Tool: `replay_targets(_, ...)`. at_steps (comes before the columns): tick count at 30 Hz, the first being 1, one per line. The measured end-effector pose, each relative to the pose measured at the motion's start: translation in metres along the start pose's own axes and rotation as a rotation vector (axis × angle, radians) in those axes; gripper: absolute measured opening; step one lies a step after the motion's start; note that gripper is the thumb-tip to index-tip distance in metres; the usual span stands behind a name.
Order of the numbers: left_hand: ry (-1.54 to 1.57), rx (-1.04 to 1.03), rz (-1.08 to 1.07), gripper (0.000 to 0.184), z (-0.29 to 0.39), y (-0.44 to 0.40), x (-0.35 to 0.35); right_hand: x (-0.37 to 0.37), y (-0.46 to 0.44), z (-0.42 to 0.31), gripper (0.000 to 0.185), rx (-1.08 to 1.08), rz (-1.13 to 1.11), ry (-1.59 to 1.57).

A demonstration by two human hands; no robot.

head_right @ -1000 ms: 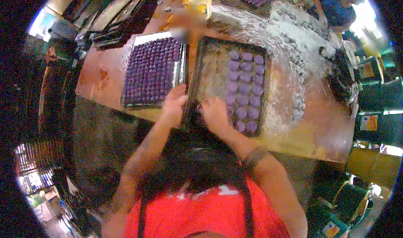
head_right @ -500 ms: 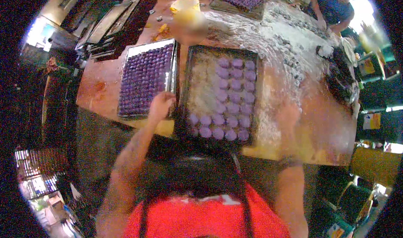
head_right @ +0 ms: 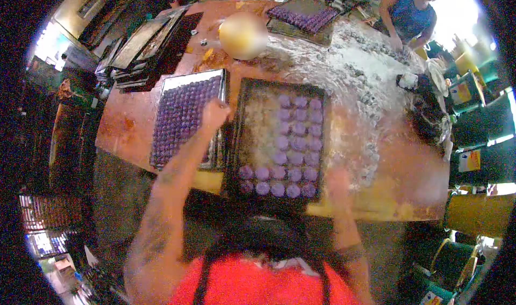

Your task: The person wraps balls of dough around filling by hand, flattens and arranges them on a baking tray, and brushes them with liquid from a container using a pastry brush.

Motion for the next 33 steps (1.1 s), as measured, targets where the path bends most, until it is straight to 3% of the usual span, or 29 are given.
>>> replay_targets(1,0.304,0.124,-0.095,0.022,-0.006,0.014,-0.026,-0.027,0.000,-0.048,0.010,0.098,-0.033,0.114)
replay_targets(3,0.925,0.254,-0.320,0.017,0.045,0.076,-0.041,-0.066,0.009,-0.150,0.012,0.287,-0.115,0.136)
replay_targets(5,1.273,0.307,-0.299,0.025,0.063,0.119,-0.052,-0.096,0.020,-0.214,0.015,0.423,-0.204,0.072)
replay_targets(6,1.002,0.246,-0.342,0.024,0.078,0.135,-0.036,-0.110,0.025,-0.236,0.017,0.468,-0.254,0.021)
replay_targets(7,1.276,0.313,-0.374,0.024,0.083,0.149,-0.043,-0.118,0.028,-0.248,0.020,0.516,-0.307,-0.025)
replay_targets(9,1.060,0.389,-0.385,0.022,0.102,0.169,-0.014,-0.126,0.030,-0.259,0.027,0.772,-0.184,0.187)
replay_targets(10,1.177,0.376,-0.396,0.021,0.101,0.171,-0.017,-0.132,0.035,-0.263,0.030,0.899,-0.122,0.293)
replay_targets(13,1.400,0.320,-0.416,0.019,0.099,0.173,-0.019,-0.144,0.048,-0.274,0.036,0.925,-0.111,0.345)
replay_targets(16,1.288,0.179,-0.436,0.016,0.111,0.171,-0.005,-0.114,0.050,-0.291,0.027,0.738,-0.072,0.230)
replay_targets(19,1.381,0.030,-0.435,0.019,0.120,0.163,-0.010,-0.123,0.025,-0.252,0.028,0.334,-0.498,-0.245)
replay_targets(23,1.566,0.312,-0.555,0.023,0.143,0.171,-0.009,-0.119,0.011,-0.231,0.027,0.187,-0.383,-0.661)
replay_targets(24,1.367,0.239,-0.502,0.016,0.140,0.162,-0.002,-0.121,0.011,-0.235,0.023,0.235,-0.278,-0.614)
replay_targets(27,0.688,-0.218,-0.050,0.010,0.157,0.164,0.047,-0.112,0.021,-0.251,0.021,0.253,-0.165,-0.570)
replay_targets(28,0.652,-0.359,-0.002,0.013,0.159,0.168,0.042,-0.098,0.022,-0.260,0.019,0.378,-0.070,-0.263)
replay_targets(31,1.087,-0.174,-0.181,0.032,0.154,0.166,0.019,-0.085,0.050,-0.301,0.020,0.803,0.196,0.090)
replay_targets(32,1.523,0.098,-0.359,0.040,0.147,0.164,0.001,-0.088,0.055,-0.304,0.029,0.806,0.104,0.104)
replay_targets(33,1.469,0.128,-0.425,0.041,0.144,0.158,0.000,-0.090,0.062,-0.308,0.030,0.859,0.079,0.161)
Point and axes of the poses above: each hand's wrist, its own y-axis away from the middle knuckle, its own x-axis out of the back of the hand, z = x × y, the point moved 8 cm from there along -y, towards the middle knuckle, and after that the axes turned 4 degrees about -z, right-handed, at the moved point
